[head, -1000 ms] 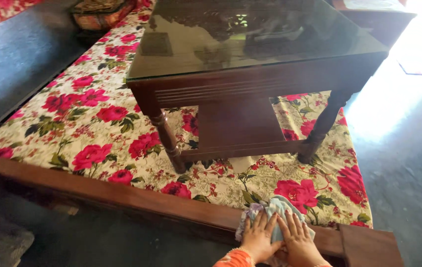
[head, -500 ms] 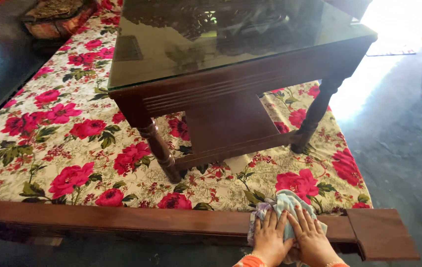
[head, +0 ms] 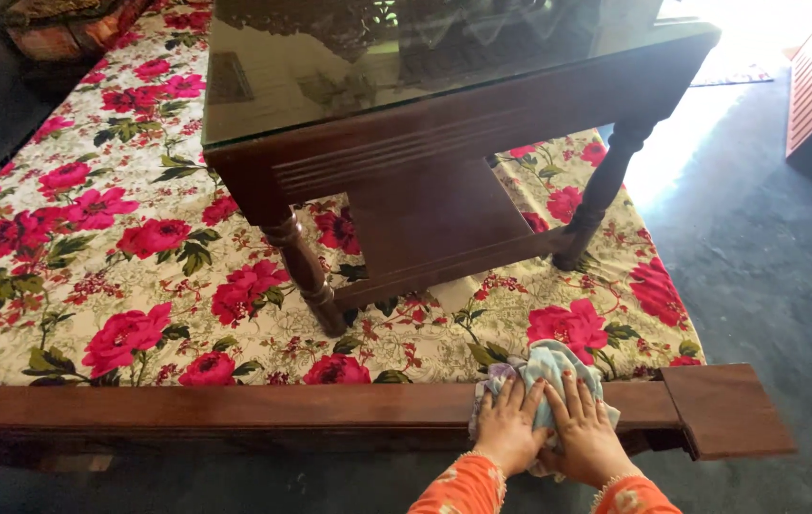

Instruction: Wiping down a wooden headboard and a glass-topped table with a cloth.

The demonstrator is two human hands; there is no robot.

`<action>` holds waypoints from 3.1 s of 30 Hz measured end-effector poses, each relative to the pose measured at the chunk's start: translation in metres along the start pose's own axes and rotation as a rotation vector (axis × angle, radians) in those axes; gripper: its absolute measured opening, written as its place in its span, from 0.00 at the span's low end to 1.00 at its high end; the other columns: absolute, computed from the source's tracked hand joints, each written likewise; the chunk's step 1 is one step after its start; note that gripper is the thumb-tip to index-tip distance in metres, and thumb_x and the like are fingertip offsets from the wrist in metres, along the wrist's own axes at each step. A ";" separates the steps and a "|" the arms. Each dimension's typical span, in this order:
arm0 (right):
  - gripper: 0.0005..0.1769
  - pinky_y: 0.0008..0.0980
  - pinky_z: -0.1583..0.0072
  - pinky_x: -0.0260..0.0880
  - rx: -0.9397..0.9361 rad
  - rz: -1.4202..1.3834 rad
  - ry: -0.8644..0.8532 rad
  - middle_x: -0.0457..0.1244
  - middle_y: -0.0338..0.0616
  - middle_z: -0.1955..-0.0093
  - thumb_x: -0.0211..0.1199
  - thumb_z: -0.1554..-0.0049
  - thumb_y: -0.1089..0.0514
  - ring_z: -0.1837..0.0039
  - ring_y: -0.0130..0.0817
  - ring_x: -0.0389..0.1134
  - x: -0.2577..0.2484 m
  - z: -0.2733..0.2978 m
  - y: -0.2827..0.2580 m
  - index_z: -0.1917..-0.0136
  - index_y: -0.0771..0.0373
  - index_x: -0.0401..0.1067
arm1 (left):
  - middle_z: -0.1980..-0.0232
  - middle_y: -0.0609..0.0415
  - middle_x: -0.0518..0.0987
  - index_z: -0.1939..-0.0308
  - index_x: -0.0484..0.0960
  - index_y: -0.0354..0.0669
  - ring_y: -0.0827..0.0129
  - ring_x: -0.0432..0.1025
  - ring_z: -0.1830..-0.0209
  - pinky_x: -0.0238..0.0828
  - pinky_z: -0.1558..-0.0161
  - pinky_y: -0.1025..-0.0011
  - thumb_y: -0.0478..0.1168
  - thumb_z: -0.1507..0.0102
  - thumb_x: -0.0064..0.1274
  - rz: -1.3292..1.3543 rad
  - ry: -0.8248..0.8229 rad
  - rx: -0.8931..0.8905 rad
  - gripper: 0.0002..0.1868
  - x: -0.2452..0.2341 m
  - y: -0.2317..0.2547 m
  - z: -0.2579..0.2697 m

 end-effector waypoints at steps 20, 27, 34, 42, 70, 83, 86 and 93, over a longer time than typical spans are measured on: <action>0.62 0.54 0.21 0.42 -0.005 -0.014 0.018 0.25 0.58 0.15 0.69 0.50 0.37 0.15 0.60 0.30 0.006 -0.005 -0.009 0.18 0.50 0.32 | 0.19 0.41 0.51 0.18 0.45 0.53 0.51 0.42 0.18 0.37 0.26 0.42 0.56 0.35 0.50 -0.044 -0.024 -0.002 0.46 0.000 -0.012 0.001; 0.61 0.54 0.21 0.42 -0.001 -0.012 0.019 0.25 0.57 0.15 0.68 0.50 0.37 0.15 0.59 0.31 0.001 -0.004 -0.019 0.19 0.50 0.33 | 0.19 0.41 0.52 0.17 0.45 0.52 0.51 0.43 0.17 0.37 0.26 0.42 0.57 0.34 0.49 -0.056 -0.019 0.010 0.46 -0.006 -0.016 0.009; 0.60 0.53 0.21 0.42 -0.001 0.027 -0.006 0.24 0.59 0.15 0.66 0.47 0.39 0.15 0.60 0.30 0.011 -0.011 -0.022 0.18 0.52 0.30 | 0.19 0.42 0.51 0.17 0.45 0.53 0.52 0.42 0.17 0.37 0.26 0.43 0.57 0.35 0.49 -0.046 -0.046 -0.023 0.46 -0.010 -0.020 0.010; 0.60 0.53 0.21 0.42 -0.015 0.063 -0.021 0.24 0.59 0.15 0.66 0.47 0.38 0.15 0.59 0.30 0.007 -0.012 -0.041 0.18 0.52 0.30 | 0.20 0.42 0.55 0.18 0.47 0.52 0.51 0.45 0.18 0.40 0.27 0.41 0.56 0.35 0.51 -0.051 0.011 -0.022 0.46 -0.013 -0.035 0.019; 0.61 0.52 0.20 0.40 -0.058 0.051 -0.013 0.24 0.59 0.15 0.67 0.47 0.40 0.15 0.58 0.30 -0.011 -0.008 -0.100 0.17 0.52 0.29 | 0.20 0.43 0.55 0.18 0.48 0.53 0.51 0.44 0.18 0.40 0.27 0.42 0.54 0.35 0.52 -0.067 0.042 -0.070 0.45 -0.037 -0.073 0.048; 0.61 0.55 0.21 0.42 -0.038 0.044 -0.002 0.25 0.58 0.14 0.68 0.48 0.40 0.15 0.59 0.31 0.005 -0.019 -0.106 0.17 0.50 0.30 | 0.19 0.41 0.52 0.18 0.45 0.53 0.49 0.43 0.18 0.38 0.27 0.40 0.53 0.35 0.52 -0.066 0.036 -0.069 0.46 -0.031 -0.086 0.054; 0.60 0.57 0.21 0.42 -0.023 0.027 -0.011 0.24 0.57 0.14 0.67 0.47 0.39 0.15 0.60 0.31 0.003 -0.017 -0.108 0.18 0.50 0.30 | 0.19 0.41 0.51 0.18 0.44 0.53 0.49 0.42 0.17 0.36 0.26 0.39 0.54 0.35 0.52 -0.057 0.047 -0.056 0.47 -0.029 -0.087 0.054; 0.58 0.59 0.22 0.40 -0.012 0.046 0.002 0.23 0.57 0.14 0.65 0.46 0.43 0.15 0.59 0.29 0.024 -0.031 -0.100 0.17 0.50 0.29 | 0.16 0.42 0.44 0.17 0.39 0.55 0.50 0.34 0.16 0.28 0.25 0.40 0.55 0.32 0.48 -0.036 -0.044 -0.093 0.46 -0.028 -0.087 0.051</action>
Point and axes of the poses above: each hand's wrist, its own z-axis away from the middle knuckle, its own x-axis out of the palm, y = z × x, the point moved 5 cm from there along -z, towards the middle knuckle
